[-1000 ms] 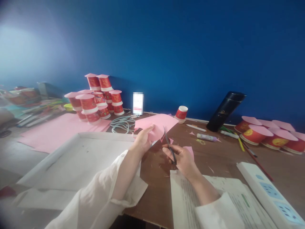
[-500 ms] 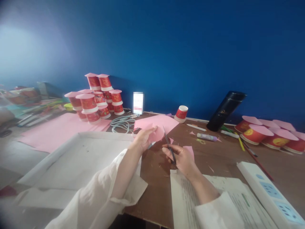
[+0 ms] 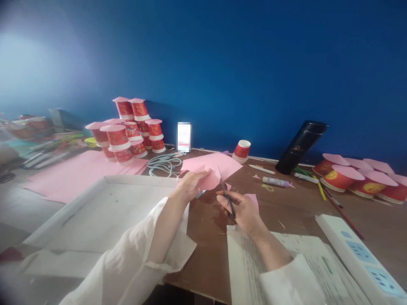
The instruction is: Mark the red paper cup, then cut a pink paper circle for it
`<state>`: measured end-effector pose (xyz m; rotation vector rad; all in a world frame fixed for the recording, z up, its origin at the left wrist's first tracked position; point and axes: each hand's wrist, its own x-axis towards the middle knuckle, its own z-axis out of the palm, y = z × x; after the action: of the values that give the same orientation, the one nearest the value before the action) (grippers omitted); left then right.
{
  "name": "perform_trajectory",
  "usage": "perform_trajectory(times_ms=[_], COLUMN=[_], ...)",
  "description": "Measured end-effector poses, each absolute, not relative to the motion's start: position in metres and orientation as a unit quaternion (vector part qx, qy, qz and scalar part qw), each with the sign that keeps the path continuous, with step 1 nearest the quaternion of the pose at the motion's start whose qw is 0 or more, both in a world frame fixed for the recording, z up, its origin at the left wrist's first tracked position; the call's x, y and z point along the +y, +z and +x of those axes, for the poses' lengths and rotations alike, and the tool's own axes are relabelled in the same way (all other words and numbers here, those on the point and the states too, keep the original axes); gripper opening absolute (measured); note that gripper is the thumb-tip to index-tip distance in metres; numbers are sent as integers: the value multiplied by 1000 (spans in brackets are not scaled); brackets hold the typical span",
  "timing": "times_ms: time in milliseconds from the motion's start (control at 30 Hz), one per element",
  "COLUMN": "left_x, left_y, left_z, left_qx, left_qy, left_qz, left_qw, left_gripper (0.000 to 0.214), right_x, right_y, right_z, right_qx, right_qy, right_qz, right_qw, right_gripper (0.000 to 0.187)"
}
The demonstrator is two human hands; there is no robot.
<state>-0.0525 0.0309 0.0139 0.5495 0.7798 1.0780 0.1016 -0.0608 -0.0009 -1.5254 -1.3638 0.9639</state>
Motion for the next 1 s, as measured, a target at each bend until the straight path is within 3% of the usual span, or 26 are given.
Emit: perform_trajectory(times_ms=[233, 1000], left_x=[31, 42], left_y=[13, 4], left_z=[-53, -60], left_qx=[360, 334], left_qy=[487, 473], left_qz=[257, 286], left_qw=[753, 764], left_gripper=[6, 26], right_x=[-63, -63], right_y=[1, -3], right_z=[100, 102], right_qx=[-544, -544], right_qy=[389, 400], right_qz=[-607, -604], right_qw=[429, 422], right_gripper=[60, 60])
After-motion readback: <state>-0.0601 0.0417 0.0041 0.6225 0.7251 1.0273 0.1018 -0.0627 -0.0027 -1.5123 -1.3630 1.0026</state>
